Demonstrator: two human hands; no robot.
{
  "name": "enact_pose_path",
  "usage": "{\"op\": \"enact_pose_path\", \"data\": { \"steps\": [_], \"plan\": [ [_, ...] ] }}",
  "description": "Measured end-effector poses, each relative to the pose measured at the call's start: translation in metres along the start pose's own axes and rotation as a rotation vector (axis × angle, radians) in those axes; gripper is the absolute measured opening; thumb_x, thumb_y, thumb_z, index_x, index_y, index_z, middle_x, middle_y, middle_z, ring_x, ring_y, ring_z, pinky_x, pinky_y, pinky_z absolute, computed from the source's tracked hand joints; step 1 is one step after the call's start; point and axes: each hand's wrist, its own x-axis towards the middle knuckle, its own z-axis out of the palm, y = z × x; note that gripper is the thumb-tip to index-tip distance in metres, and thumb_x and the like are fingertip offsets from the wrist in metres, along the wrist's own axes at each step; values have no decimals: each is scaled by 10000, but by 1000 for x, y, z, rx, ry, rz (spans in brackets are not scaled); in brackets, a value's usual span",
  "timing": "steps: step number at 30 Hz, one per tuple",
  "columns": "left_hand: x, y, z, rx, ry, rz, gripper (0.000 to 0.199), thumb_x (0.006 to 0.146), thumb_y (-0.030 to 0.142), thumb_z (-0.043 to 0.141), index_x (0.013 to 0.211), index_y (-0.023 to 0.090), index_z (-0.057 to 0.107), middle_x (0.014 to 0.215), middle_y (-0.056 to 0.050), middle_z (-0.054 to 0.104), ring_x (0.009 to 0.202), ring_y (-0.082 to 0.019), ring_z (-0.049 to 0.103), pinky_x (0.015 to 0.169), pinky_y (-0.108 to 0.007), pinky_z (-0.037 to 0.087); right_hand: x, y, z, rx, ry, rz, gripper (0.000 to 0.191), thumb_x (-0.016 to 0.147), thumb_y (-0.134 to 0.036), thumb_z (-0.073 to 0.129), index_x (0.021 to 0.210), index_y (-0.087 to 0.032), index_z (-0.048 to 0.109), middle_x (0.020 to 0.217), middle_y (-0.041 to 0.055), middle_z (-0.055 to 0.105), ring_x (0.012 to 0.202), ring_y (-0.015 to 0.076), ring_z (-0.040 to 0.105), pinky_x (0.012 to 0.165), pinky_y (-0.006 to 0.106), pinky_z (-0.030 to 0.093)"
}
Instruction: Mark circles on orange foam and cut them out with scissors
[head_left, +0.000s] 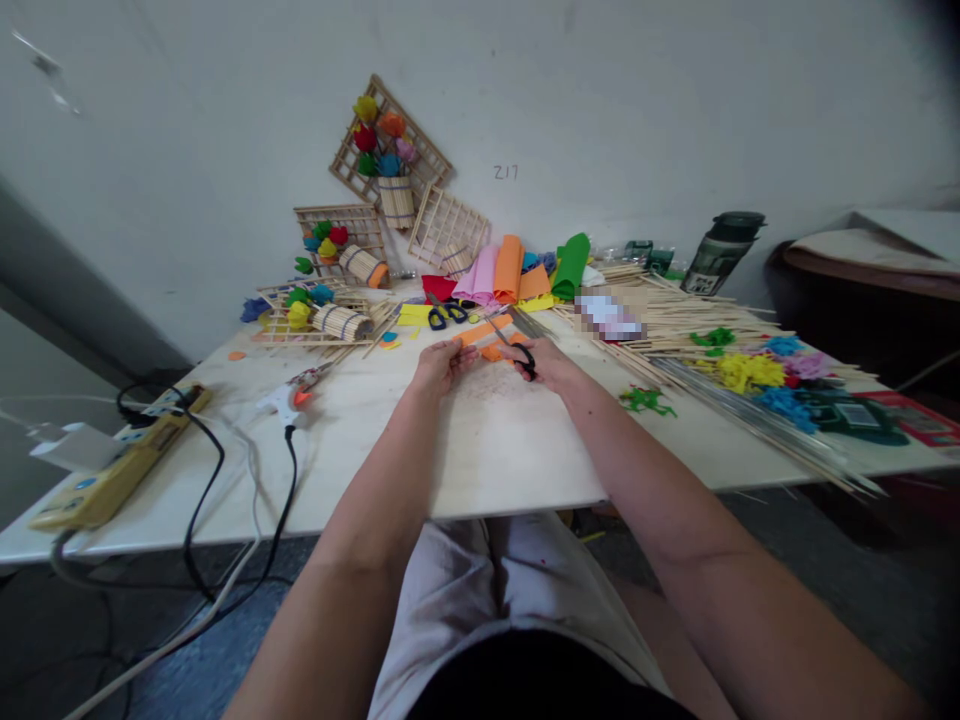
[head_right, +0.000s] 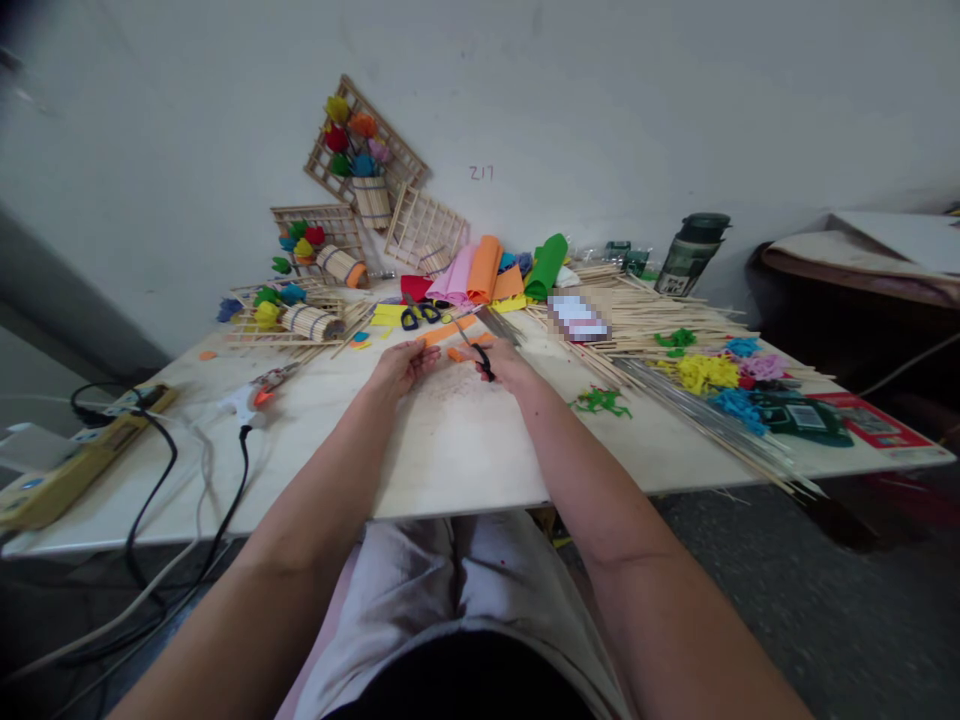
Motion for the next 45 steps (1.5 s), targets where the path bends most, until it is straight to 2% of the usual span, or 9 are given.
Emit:
{"op": "enact_pose_path", "data": {
  "steps": [6,14,19,22,27,33,39,45],
  "plan": [
    [0,-1,1,12,0,-17,53,847,40,534,871,59,577,729,-132,687,603,-145,675,598,-210,539,-4,-4,0,21,12,43,255,716,-351,729,722,-127,607,465,-36,485,368,43,395,328,150,321],
    [3,-4,-1,70,-62,-8,125,871,34,471,802,72,568,678,-126,684,614,-153,679,620,-234,549,-5,-4,-3,4,-7,51,336,733,-461,692,753,-140,595,469,-26,517,349,53,447,284,145,261],
    [1,-4,1,81,-73,-45,91,852,38,512,885,56,595,684,-119,690,580,-149,668,608,-242,551,-5,-6,-3,-8,-11,64,367,735,-498,677,768,-143,592,471,-23,520,344,58,452,266,150,225],
    [1,-4,1,98,-83,-41,116,854,42,506,930,51,594,672,-108,687,590,-153,672,612,-249,554,-7,-8,-3,3,10,112,360,737,-491,680,744,-143,585,468,-23,512,340,50,437,288,146,273],
    [3,-5,0,108,-85,-20,101,849,28,491,863,51,588,678,-126,686,601,-170,677,645,-281,559,-8,-9,-2,22,52,147,339,734,-456,698,710,-138,581,465,-29,491,344,35,397,318,142,317],
    [2,-6,1,119,-88,-20,103,852,22,482,876,48,579,683,-125,689,599,-172,680,624,-272,558,-9,-9,0,39,64,92,315,724,-415,720,693,-134,581,458,-33,478,363,36,385,315,140,299],
    [0,-5,3,160,-66,-33,118,851,27,490,915,48,587,662,-125,684,616,-182,686,669,-288,561,-7,-7,1,11,73,105,270,750,-351,712,685,-130,570,424,-43,455,347,37,364,303,144,278],
    [-2,-5,6,145,-25,-42,90,833,17,519,884,33,591,651,-135,677,573,-183,676,600,-264,553,-6,-6,-1,0,57,112,266,762,-333,707,684,-120,566,427,-53,448,346,23,357,317,128,276]
  ]
}}
